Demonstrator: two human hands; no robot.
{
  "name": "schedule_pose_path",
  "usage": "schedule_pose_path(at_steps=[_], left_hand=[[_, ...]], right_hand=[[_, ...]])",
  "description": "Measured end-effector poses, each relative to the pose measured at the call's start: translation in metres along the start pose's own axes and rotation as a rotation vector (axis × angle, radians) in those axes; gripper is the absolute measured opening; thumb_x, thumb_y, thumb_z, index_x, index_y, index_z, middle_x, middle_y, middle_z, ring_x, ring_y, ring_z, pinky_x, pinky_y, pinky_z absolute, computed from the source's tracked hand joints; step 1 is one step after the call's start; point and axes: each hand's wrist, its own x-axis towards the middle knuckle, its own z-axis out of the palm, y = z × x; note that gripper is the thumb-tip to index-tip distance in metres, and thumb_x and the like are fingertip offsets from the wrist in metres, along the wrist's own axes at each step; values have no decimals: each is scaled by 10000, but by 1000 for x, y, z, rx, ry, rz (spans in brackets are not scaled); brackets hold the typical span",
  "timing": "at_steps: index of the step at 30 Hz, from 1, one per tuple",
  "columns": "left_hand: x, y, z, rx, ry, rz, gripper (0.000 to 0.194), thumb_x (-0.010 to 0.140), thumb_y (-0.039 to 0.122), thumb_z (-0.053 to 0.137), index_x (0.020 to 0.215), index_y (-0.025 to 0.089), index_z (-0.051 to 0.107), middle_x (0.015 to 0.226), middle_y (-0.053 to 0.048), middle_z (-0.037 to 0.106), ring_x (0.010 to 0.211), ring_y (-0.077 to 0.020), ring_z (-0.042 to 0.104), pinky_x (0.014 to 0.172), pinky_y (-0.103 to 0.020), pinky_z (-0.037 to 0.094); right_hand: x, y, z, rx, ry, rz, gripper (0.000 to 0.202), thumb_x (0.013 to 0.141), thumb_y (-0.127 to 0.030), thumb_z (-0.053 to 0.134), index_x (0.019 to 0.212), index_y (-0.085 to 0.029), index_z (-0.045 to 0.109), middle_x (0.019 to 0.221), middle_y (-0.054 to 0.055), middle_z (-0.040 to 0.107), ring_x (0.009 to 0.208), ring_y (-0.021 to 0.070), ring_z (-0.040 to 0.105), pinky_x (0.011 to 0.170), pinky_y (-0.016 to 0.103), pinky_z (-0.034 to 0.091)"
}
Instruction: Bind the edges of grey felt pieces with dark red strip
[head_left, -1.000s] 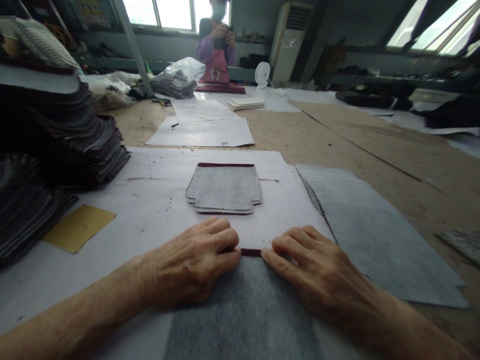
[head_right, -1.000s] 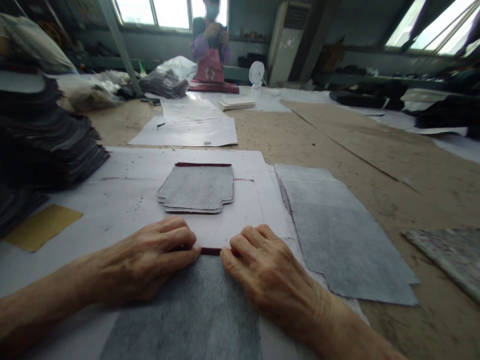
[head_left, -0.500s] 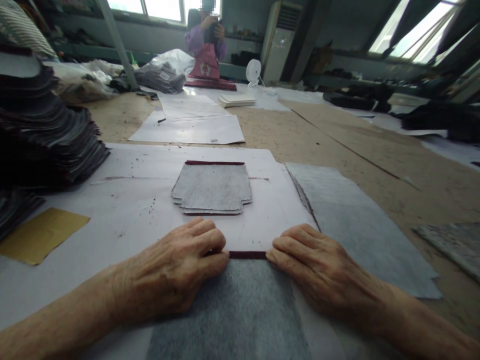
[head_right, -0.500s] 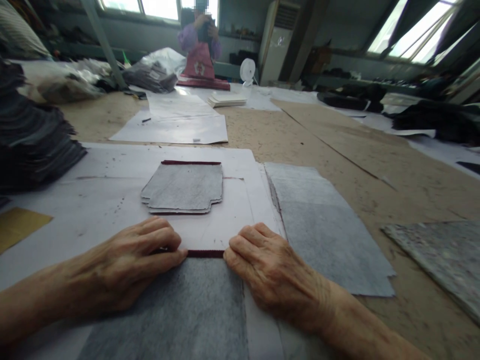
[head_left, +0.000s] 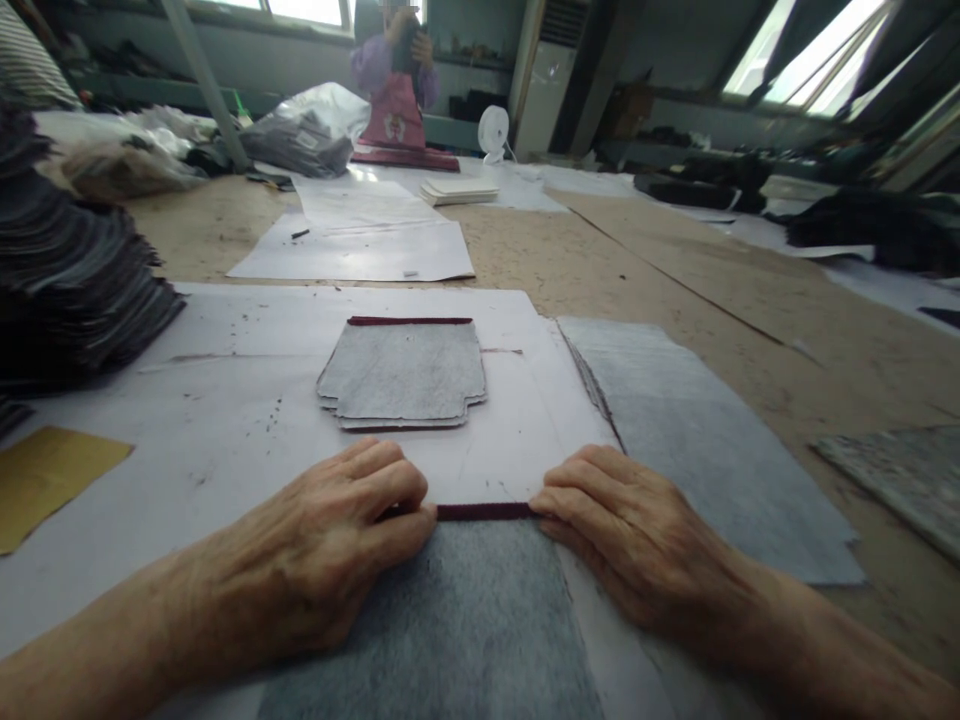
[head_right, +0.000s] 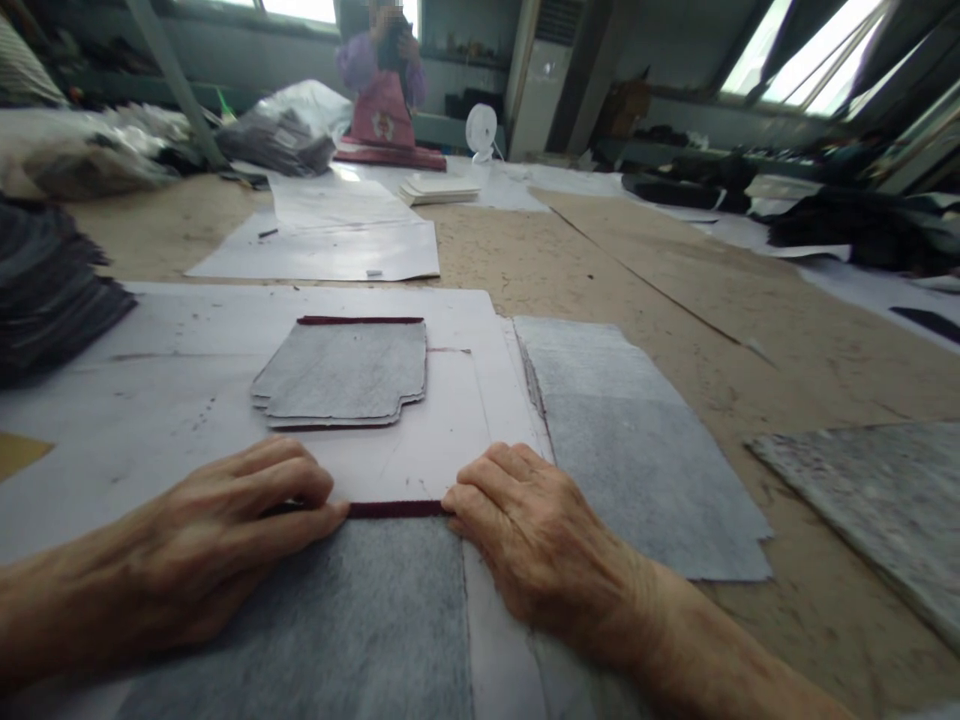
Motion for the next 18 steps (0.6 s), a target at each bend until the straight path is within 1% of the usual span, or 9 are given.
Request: schedule_pose_path(at_steps=[3,6,7,9,12,14,15,16,18], left_hand=[[0,0,1,-3,0,0,321,813,-20,341,1019,116,546,860,-70,496,776,-156,413,676,-316,387],[2,0,1,-6,-9,-11,320,823,-14,329,1018,118,545,858,-69,492,773,-156,409,678,-318,382],[2,0,0,-8,-10,-12,322,821,-15,331,1022,120,544,859,-68,492,771,-156,408,679,-319,381],[2,0,0,-11,-11,-16,328,806,-20,350,1033,121,541,866,-67,494,771,-159,408,681,-322,380],[2,1,0,-21,-21,-25,322,785,-20,379,1023,123,542,872,-64,500,774,-162,411,687,-328,384],[1,1,1,-26,-29,-28,307,788,-13,379,1004,125,548,874,-62,502,777,-163,413,694,-332,384],[0,1,1,-25,-27,-24,305,790,-12,375,997,126,551,871,-61,502,774,-163,413,693,-332,383],[0,1,1,-24,-23,-20,303,791,-10,374,993,127,554,868,-60,502,772,-163,412,691,-332,381],[0,1,1,-12,-12,-9,289,796,2,384,988,129,559,858,-58,503,765,-163,410,682,-328,376]], right_hand=[[0,-1,-2,-39,-40,-36,219,877,-68,373,929,-84,586,855,82,566,808,173,463,709,346,424],[-2,-2,-4,-75,-114,-64,283,909,-108,313,1015,-72,573,929,101,578,878,195,469,757,371,444],[-3,-2,-5,-63,-106,-57,292,911,-111,308,1033,-78,571,947,100,579,891,192,474,770,368,448],[-6,-1,-6,19,-46,31,266,901,-111,351,1025,-114,586,953,79,582,890,164,499,778,321,462],[-7,1,-11,194,55,309,178,862,-111,467,912,-181,623,914,18,597,823,92,559,724,196,470],[-4,0,-13,209,137,441,131,838,-116,516,841,-190,624,879,-5,609,779,74,578,694,167,466],[-1,-3,-13,169,186,450,125,832,-115,523,826,-187,625,863,-5,612,770,80,578,693,177,465],[4,-7,-11,114,225,422,124,826,-110,526,827,-180,628,852,3,612,772,94,570,697,200,465],[15,-19,-4,8,243,292,160,821,-87,503,865,-159,638,846,32,606,783,133,541,701,260,462]])
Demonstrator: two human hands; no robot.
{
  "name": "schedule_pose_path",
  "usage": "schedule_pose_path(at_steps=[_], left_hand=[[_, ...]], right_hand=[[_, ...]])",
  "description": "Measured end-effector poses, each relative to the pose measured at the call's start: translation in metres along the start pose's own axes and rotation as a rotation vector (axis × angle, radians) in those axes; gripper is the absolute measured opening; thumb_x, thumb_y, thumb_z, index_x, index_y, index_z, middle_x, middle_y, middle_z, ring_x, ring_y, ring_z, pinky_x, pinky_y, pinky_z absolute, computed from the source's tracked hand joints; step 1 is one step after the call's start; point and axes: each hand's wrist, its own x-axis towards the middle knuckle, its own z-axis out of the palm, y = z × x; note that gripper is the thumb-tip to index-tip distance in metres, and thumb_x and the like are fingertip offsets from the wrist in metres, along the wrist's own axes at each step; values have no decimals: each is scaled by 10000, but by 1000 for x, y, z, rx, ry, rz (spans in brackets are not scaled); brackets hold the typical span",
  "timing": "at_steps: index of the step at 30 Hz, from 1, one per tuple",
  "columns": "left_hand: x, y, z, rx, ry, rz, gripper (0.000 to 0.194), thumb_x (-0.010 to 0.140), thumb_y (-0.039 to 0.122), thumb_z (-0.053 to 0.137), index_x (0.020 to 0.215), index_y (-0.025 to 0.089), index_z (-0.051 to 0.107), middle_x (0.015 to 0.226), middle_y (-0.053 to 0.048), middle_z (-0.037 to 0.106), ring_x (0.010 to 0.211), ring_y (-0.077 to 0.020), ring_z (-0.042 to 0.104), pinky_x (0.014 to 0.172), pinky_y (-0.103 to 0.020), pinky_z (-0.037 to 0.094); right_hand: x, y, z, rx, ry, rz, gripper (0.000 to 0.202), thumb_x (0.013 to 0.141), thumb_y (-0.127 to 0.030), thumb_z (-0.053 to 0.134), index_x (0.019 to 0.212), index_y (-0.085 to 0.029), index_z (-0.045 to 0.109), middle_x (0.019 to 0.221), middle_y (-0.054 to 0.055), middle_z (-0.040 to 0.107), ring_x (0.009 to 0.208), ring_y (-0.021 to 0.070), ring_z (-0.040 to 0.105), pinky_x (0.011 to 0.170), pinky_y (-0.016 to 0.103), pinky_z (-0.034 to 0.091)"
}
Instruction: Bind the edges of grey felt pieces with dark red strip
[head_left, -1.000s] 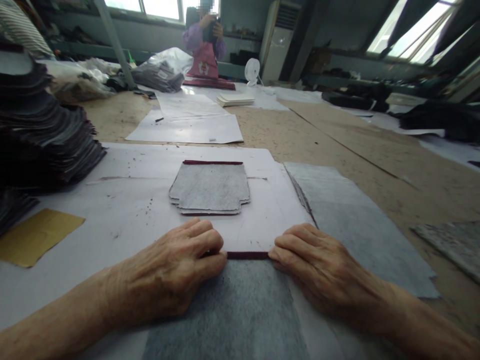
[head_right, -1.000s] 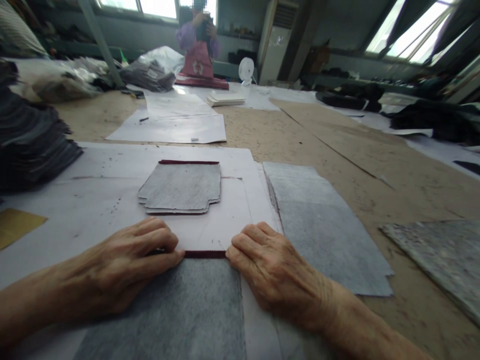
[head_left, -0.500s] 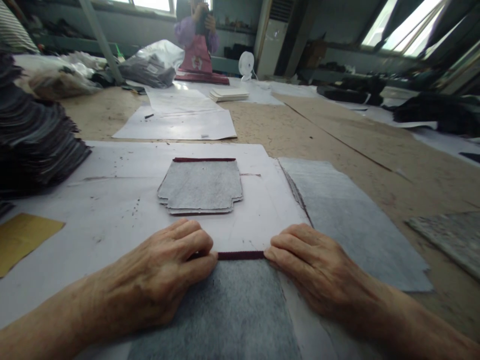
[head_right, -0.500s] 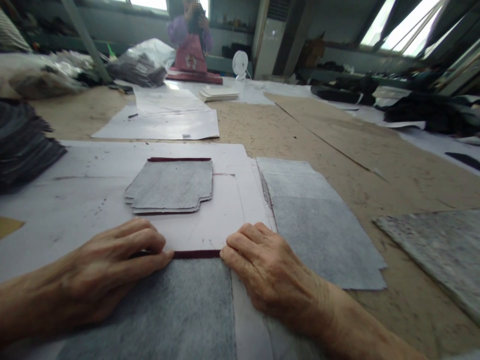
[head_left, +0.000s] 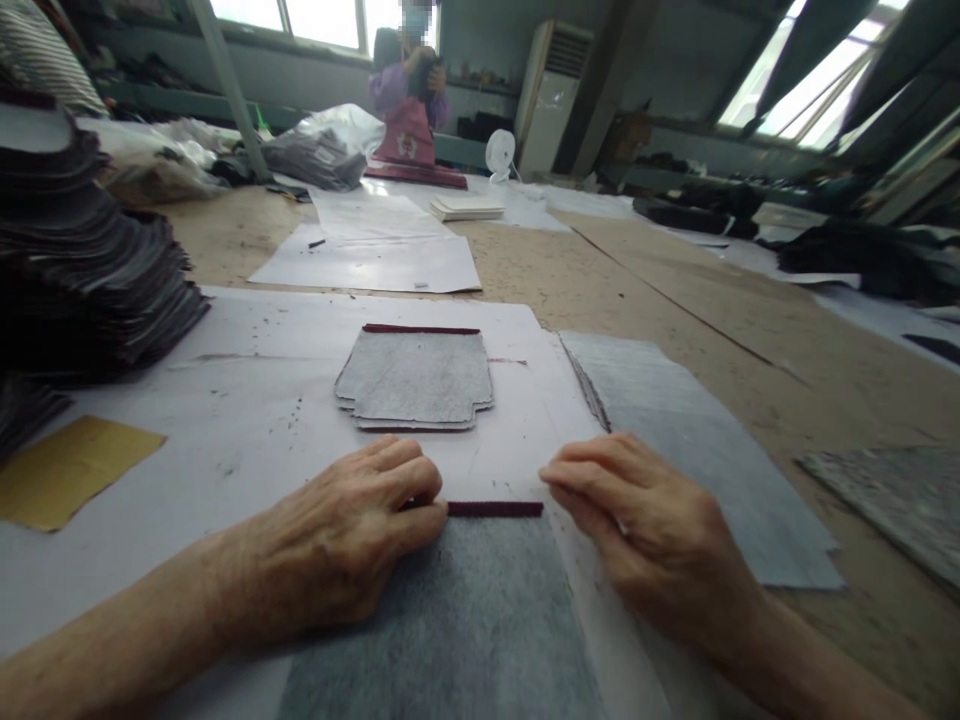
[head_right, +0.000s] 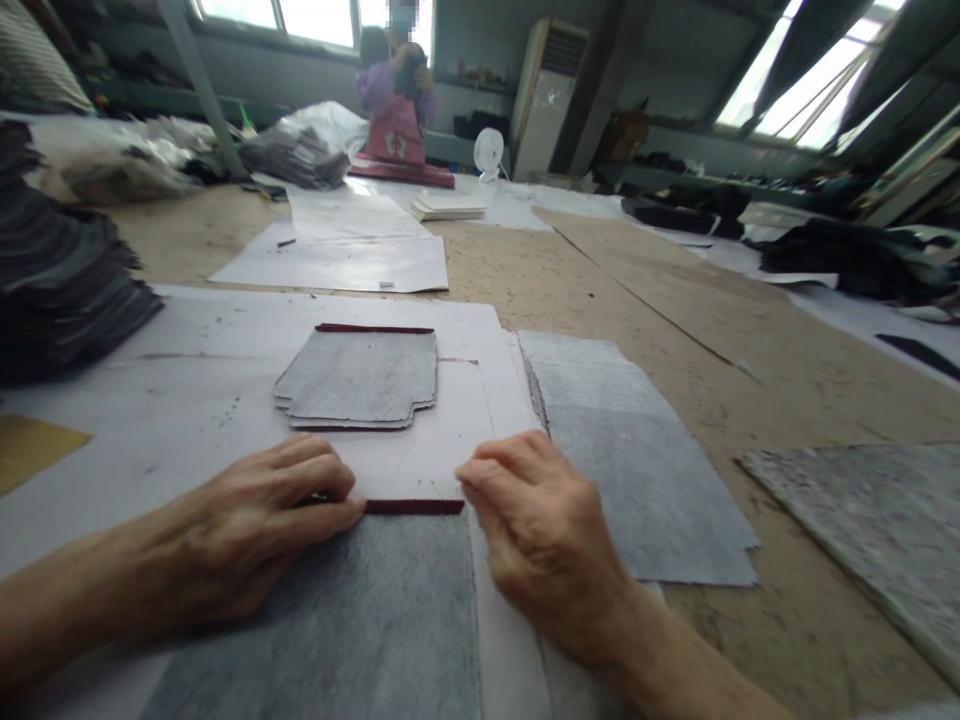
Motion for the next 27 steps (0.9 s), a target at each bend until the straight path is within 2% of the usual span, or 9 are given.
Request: schedule_pose_path(at_steps=[3,6,8,11,14,17,21,24,27], left_hand=[[1,0,0,21,6,8,228,799,27,404,914,125,574,837,-58,501,763,-167,408,681,-328,378],[3,-1,-1,25,0,-4,207,786,32,414,868,120,583,829,-62,501,765,-170,409,681,-326,387],[3,-3,-1,19,10,-2,238,773,22,420,911,117,588,832,-61,506,760,-165,416,673,-318,393],[-1,-8,-1,-39,63,-17,329,792,13,419,1072,123,552,852,-51,523,775,-145,450,697,-294,413],[-10,-13,-4,-133,167,-125,393,828,54,466,1216,117,459,896,-47,544,817,-114,492,738,-246,434],[-21,-17,-8,-152,197,-171,312,830,89,509,1138,131,530,894,-45,549,807,-97,504,717,-214,442],[-32,-16,-14,-97,191,-124,271,844,44,435,1037,149,593,832,-40,527,749,-83,482,658,-192,431],[-35,-12,-13,-3,215,-72,287,815,9,424,1022,125,585,838,-60,528,745,-109,462,639,-227,428],[-35,-9,-12,66,177,-35,286,789,-7,425,1015,97,565,852,-81,529,746,-138,444,626,-268,424]], right_hand=[[6,-24,23,-24,-49,-180,238,829,-58,418,895,-116,640,800,71,590,755,173,494,657,316,455],[7,-38,42,-39,-62,-197,288,830,-48,349,836,-91,633,734,90,558,700,181,461,594,317,439],[5,-40,46,-67,-55,-193,295,823,-42,335,810,-85,626,715,96,537,681,183,442,562,310,421],[3,-38,46,-87,-75,-203,293,817,-36,332,806,-86,620,716,97,517,677,186,428,548,307,404],[4,-36,45,-93,-81,-186,288,812,-34,340,789,-96,620,710,91,509,679,186,430,557,313,408],[6,-35,47,-94,-61,-189,294,816,-32,336,785,-94,622,694,84,504,670,180,431,553,309,412],[7,-34,48,-100,-26,-257,286,826,-35,361,947,-47,619,704,82,518,680,174,443,565,307,434],[7,-34,46,-112,-18,-294,295,833,-34,370,1000,-59,612,703,66,527,682,163,451,568,286,443],[8,-35,44,-138,-58,-323,306,842,-38,349,995,-69,613,709,57,536,677,158,453,558,272,449]])
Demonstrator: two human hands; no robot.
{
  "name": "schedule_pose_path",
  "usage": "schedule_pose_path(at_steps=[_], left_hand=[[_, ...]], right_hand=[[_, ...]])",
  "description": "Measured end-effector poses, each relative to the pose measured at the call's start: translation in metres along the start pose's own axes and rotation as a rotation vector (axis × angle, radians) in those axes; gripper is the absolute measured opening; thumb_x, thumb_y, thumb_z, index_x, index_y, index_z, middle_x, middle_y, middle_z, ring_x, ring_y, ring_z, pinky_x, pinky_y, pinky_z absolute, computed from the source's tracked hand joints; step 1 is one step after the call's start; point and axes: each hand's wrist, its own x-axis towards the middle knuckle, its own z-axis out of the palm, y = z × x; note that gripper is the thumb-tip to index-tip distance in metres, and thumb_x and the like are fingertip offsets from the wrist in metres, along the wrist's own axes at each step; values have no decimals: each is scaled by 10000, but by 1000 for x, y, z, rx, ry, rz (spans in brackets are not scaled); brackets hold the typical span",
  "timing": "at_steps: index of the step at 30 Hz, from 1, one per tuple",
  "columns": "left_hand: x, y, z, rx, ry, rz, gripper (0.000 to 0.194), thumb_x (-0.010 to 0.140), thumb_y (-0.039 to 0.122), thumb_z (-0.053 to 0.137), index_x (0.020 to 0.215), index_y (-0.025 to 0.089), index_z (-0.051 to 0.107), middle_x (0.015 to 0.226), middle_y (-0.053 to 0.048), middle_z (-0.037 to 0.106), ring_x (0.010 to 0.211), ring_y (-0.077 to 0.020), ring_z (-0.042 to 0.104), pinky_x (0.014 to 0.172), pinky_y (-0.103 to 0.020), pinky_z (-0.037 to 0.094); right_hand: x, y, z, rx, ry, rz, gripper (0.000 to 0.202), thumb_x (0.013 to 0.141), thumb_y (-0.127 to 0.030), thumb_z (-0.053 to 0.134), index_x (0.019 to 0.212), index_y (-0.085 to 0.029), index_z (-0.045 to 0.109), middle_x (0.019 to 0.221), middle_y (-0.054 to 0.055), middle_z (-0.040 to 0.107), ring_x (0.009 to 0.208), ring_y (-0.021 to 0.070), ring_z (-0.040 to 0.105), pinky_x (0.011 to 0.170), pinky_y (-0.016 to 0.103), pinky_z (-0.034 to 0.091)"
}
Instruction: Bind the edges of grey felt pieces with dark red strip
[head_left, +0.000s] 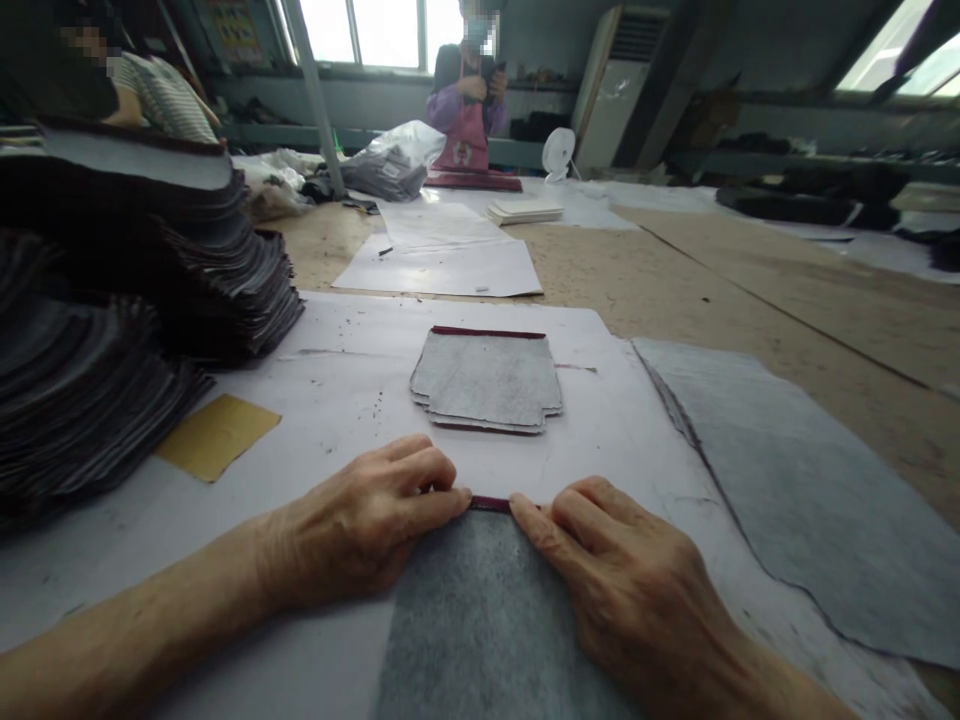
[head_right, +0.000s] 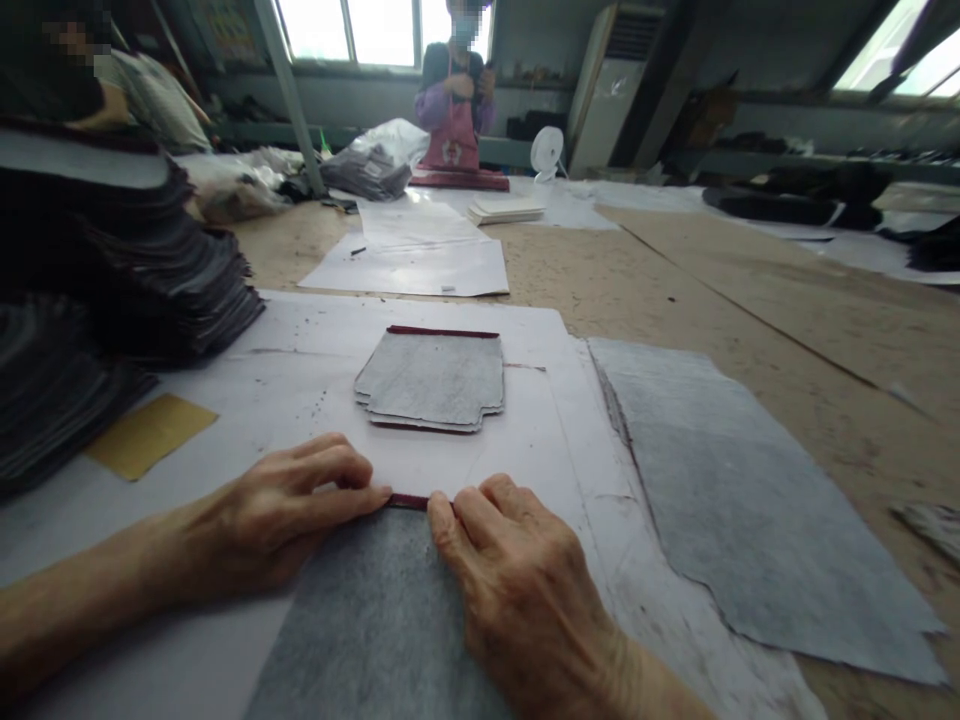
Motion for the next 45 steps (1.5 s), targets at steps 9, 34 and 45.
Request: schedule_pose_path(at_steps=[9,34,45], left_hand=[[0,0,2,79,-84,70,240,835,56,380,1019,52,534,849,-102,522,773,-176,421,683,-350,427],[-15,-11,-8,-33,5,-5,196,780,16,417,840,88,589,805,-80,537,719,-146,425,649,-303,405],[-12,-12,-8,1,-18,5,212,766,32,419,852,93,603,788,-85,538,730,-163,435,664,-336,411]], right_hand=[[18,-6,-9,-227,-185,-86,358,845,-56,305,1026,-72,614,796,115,568,702,196,495,586,340,490],[26,-16,18,-30,-12,-49,339,835,-39,325,1040,-61,594,718,61,539,649,148,443,545,282,404],[39,-19,14,-104,-149,-152,336,834,-48,306,930,-86,626,766,86,552,655,179,453,529,312,419]])
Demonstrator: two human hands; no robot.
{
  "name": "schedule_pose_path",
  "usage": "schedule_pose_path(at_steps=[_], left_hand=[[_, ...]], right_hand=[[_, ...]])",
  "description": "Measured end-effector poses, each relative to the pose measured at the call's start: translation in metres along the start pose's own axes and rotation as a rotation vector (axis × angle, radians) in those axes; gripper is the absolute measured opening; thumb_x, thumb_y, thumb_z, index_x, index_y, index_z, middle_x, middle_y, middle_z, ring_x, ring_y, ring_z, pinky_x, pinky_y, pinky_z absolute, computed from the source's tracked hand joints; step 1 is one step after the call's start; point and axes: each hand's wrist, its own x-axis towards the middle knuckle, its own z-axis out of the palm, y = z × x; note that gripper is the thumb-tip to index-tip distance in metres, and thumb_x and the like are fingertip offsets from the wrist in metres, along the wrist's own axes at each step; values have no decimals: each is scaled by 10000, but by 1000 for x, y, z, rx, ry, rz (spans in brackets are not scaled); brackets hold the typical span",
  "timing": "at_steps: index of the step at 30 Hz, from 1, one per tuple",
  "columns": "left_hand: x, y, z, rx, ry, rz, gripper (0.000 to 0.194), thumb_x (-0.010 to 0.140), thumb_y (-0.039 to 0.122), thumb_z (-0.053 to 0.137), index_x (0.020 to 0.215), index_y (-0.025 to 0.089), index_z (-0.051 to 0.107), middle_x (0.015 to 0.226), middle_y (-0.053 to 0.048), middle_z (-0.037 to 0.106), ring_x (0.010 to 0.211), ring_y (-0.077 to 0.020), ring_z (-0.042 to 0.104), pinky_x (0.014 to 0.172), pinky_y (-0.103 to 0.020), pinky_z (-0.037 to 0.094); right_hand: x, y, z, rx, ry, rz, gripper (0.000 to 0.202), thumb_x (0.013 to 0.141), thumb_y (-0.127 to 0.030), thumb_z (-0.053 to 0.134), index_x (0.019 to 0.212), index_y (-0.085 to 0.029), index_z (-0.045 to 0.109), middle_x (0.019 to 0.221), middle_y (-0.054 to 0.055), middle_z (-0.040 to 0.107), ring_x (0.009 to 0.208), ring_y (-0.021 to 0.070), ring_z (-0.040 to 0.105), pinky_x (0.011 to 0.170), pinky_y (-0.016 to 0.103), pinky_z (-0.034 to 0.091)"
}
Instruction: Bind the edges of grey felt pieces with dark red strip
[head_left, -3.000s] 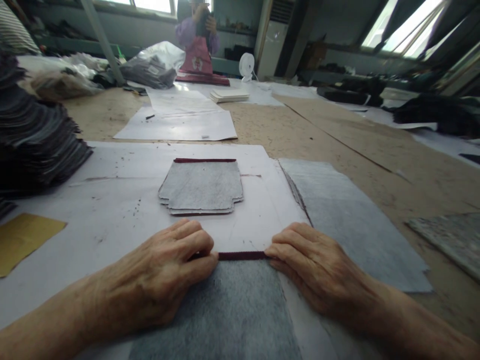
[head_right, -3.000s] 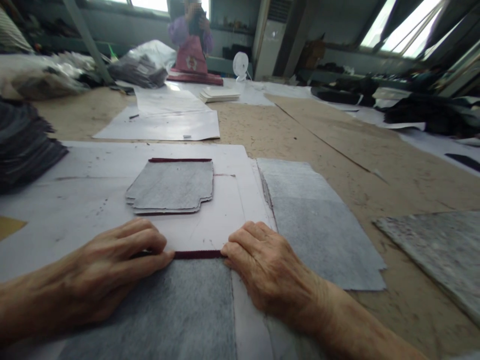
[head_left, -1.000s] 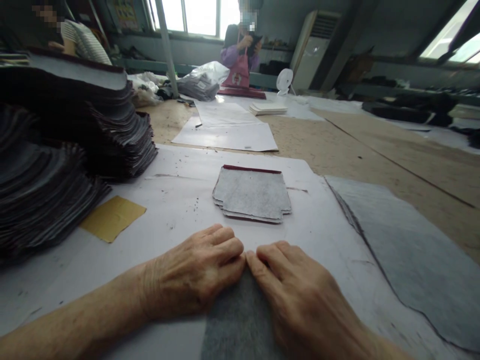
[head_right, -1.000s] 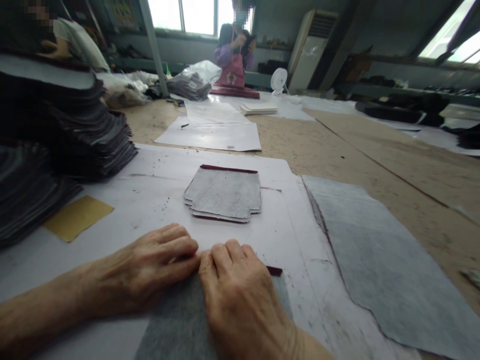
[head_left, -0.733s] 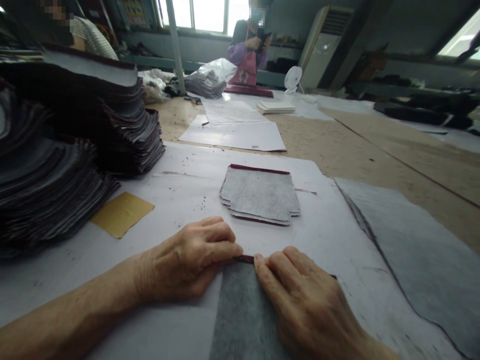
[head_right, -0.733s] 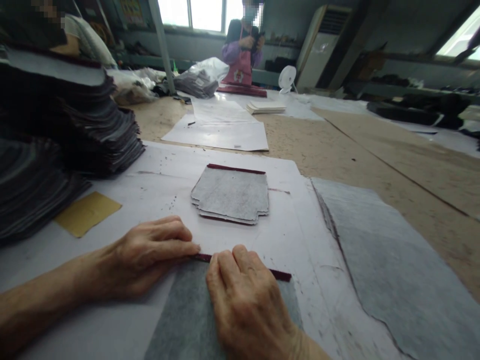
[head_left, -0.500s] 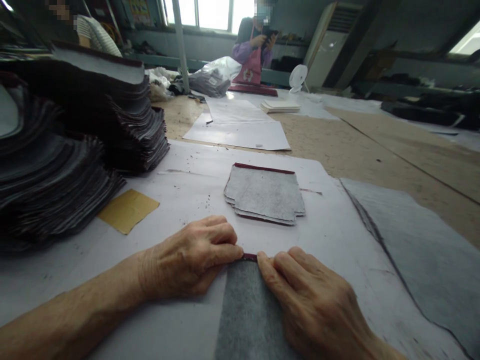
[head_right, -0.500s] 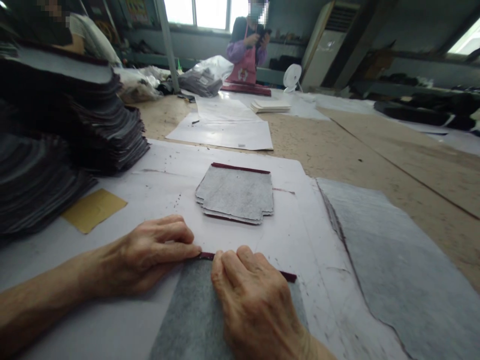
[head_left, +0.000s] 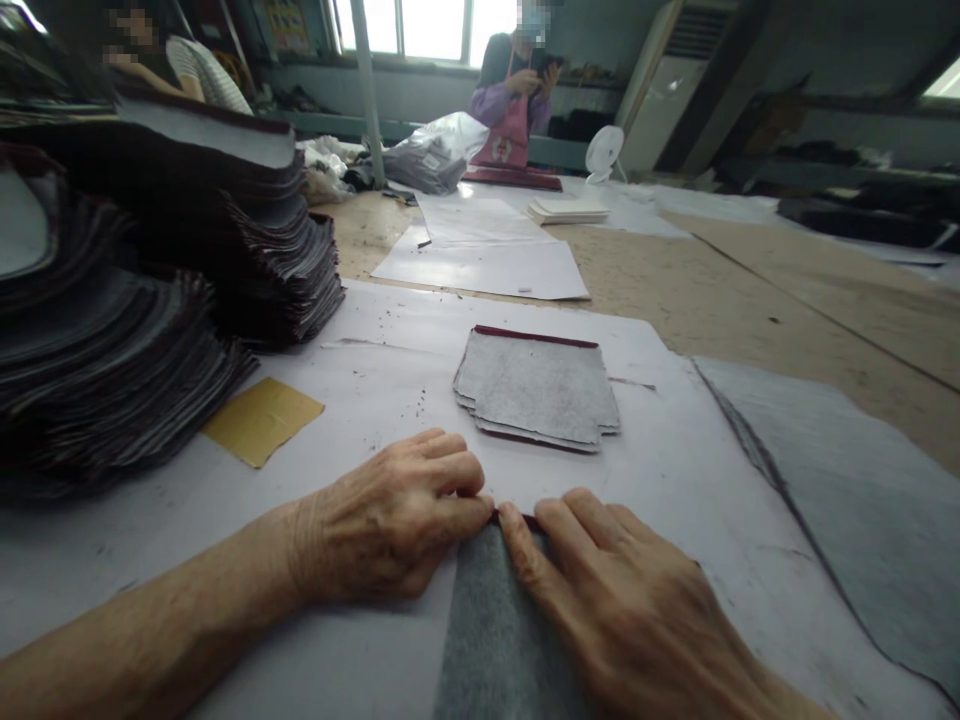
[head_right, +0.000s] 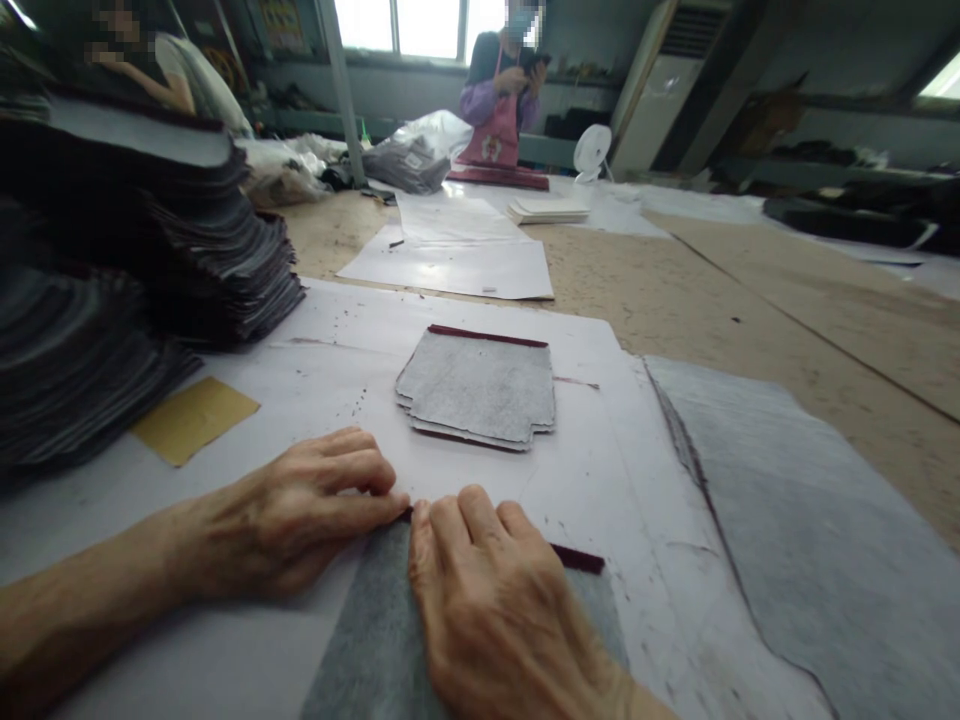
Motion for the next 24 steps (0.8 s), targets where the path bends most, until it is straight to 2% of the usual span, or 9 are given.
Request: schedule_pose_path(at_steps=[2,4,6,8,10,12,14,18,24], left_hand=[[-1,-2,-1,-74,0,-49,239,761,24,428,892,111,608,812,-75,550,747,-150,461,688,-317,425],[-2,-5,-6,-198,42,-128,296,768,13,415,969,121,605,833,-66,569,756,-129,497,692,-280,440],[-3,-6,-13,-312,106,-227,337,769,1,404,1004,125,610,834,-56,588,744,-104,528,668,-237,444],[-4,-6,-20,-385,128,-291,322,747,7,420,938,131,647,780,-38,592,686,-86,534,618,-206,429],[-5,-4,-26,-429,16,-300,284,718,40,454,865,143,674,706,-22,581,629,-85,523,587,-205,417],[-5,-1,-29,-418,-155,-279,287,687,74,472,864,156,683,636,-9,554,591,-99,508,579,-224,415],[-5,1,-30,-367,-275,-272,314,664,77,473,875,173,686,597,2,525,572,-106,497,582,-236,413],[-4,2,-28,-316,-307,-273,313,640,49,484,833,191,684,593,19,514,562,-97,490,570,-229,398],[-3,0,-28,-297,-300,-255,295,629,36,497,800,199,674,599,27,524,570,-95,484,558,-225,379]], right_hand=[[3,0,2,74,14,-11,320,824,-39,309,784,-108,619,752,80,547,672,184,458,550,321,431],[3,0,5,170,27,-8,312,829,-38,309,749,-105,603,782,86,550,714,183,459,600,323,450],[1,2,10,222,50,-2,309,834,-39,306,850,-70,613,815,102,551,743,183,451,636,331,460],[-2,5,14,245,76,0,314,826,-40,322,972,-38,601,839,113,552,761,189,445,643,343,463],[-5,7,17,272,91,4,320,813,-46,352,1030,-34,586,846,114,553,762,193,441,631,350,463],[-6,10,18,306,91,19,328,800,-48,374,1055,-47,580,858,111,551,762,193,441,627,355,465],[-5,11,18,322,88,28,361,782,-38,387,1094,-63,568,868,111,542,766,192,443,626,358,468],[-4,13,16,302,58,25,442,749,-16,400,1157,-111,542,865,108,502,772,189,451,604,349,468],[-2,13,17,272,34,38,455,755,-28,392,1173,-144,532,850,101,473,749,184,449,574,340,462]])
